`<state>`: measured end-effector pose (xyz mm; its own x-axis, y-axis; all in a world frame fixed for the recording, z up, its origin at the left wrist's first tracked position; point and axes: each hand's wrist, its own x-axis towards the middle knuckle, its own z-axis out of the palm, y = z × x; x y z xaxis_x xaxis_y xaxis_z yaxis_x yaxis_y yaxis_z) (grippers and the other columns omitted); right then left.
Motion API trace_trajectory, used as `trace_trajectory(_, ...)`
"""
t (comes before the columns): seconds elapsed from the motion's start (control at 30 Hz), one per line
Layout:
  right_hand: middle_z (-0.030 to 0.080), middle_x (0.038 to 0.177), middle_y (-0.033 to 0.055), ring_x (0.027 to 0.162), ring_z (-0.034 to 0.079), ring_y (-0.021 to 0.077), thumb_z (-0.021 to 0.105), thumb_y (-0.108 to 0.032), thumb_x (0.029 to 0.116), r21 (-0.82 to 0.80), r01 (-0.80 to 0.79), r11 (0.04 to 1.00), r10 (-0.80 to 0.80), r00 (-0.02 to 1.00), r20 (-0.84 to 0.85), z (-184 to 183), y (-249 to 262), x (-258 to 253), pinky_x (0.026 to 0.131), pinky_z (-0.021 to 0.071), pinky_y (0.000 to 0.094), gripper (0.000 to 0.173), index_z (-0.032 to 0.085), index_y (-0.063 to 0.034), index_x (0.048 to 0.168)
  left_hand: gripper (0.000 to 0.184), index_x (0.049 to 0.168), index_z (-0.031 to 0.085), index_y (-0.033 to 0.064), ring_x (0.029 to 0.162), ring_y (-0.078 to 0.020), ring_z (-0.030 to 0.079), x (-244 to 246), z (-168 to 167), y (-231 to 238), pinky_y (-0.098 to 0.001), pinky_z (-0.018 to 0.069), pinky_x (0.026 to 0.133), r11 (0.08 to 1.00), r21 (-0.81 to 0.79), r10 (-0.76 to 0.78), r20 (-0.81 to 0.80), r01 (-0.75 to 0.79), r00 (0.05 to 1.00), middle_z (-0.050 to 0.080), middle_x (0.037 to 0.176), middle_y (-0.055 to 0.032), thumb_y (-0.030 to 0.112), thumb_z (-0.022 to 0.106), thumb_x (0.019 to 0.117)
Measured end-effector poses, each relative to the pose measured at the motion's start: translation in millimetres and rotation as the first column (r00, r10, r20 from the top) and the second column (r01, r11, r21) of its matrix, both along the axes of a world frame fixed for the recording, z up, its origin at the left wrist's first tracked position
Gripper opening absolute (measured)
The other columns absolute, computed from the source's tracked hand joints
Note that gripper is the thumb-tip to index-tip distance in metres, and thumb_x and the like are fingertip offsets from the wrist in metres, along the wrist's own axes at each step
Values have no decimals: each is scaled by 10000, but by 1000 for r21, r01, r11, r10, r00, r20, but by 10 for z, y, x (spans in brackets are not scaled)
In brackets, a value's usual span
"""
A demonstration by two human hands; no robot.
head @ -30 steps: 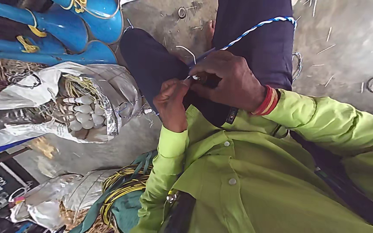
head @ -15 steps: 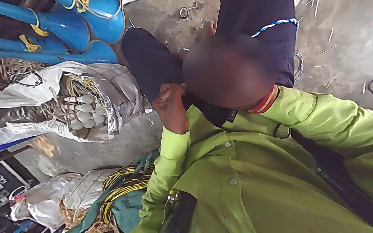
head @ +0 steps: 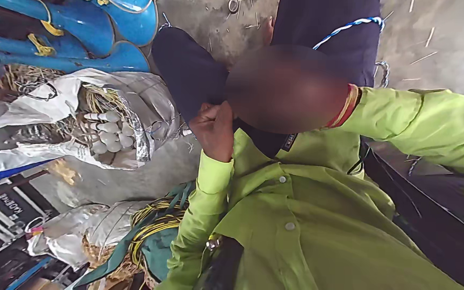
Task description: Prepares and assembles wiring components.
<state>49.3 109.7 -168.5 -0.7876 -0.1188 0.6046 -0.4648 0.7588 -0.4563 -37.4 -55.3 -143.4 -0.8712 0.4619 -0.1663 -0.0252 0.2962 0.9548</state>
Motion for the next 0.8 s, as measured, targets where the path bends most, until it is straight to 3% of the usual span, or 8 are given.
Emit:
trace_trajectory(0.13,689,834,134,873,667,328,585,-112,990,-108,-53,993,61,995,78,-92,66,-27,818,526,442,227,717,-30,823,252,649,670,116,636,-81,614,60,-17,-60,-263,556,600,997,-48,-61,-119,55,991,622,666,42,71,666,897)
trace_trajectory(0.23,684,817,143,858,667,339,552,-87,985,-99,-109,989,116,991,73,-105,115,-16,791,517,451,243,691,-21,798,216,730,718,53,679,-64,557,141,46,-130,-209,474,605,971,-196,-189,-273,138,943,584,741,5,116,676,932)
trace_trajectory(0.37,676,843,149,872,650,355,538,-79,993,-87,-80,993,87,993,77,-109,94,-12,749,504,461,232,714,-16,856,226,741,704,38,683,-52,539,137,50,-160,-169,473,592,958,-227,-244,-326,175,913,536,780,-10,131,671,944)
trace_trajectory(0.5,724,880,140,897,698,301,600,-114,993,-198,-29,980,49,994,94,-89,91,-60,829,545,401,204,772,-33,919,198,795,718,85,725,-28,560,42,178,-149,-162,491,632,964,-160,-241,-188,213,952,572,812,47,132,644,972)
trace_trajectory(0.6,723,831,120,841,699,268,624,-121,983,-242,-7,970,27,997,77,-88,100,-88,791,540,380,201,775,-44,875,199,798,717,92,760,-41,568,24,202,-134,-179,498,676,972,-88,-225,-107,216,968,591,822,54,103,625,975)
trace_trajectory(0.73,719,852,125,869,687,303,594,-111,1002,-171,6,985,-2,1000,24,-97,100,-47,808,533,425,216,776,-48,907,214,775,718,106,760,-91,638,35,126,-85,-251,566,723,991,52,-127,61,124,990,651,808,38,60,620,960)
trace_trajectory(0.8,708,857,129,871,675,323,556,-75,1004,-107,15,994,-19,999,-42,-92,91,-19,750,523,446,220,753,-36,914,219,733,730,100,726,-120,659,26,96,-36,-291,579,712,991,127,-56,158,35,986,678,760,11,48,639,925)
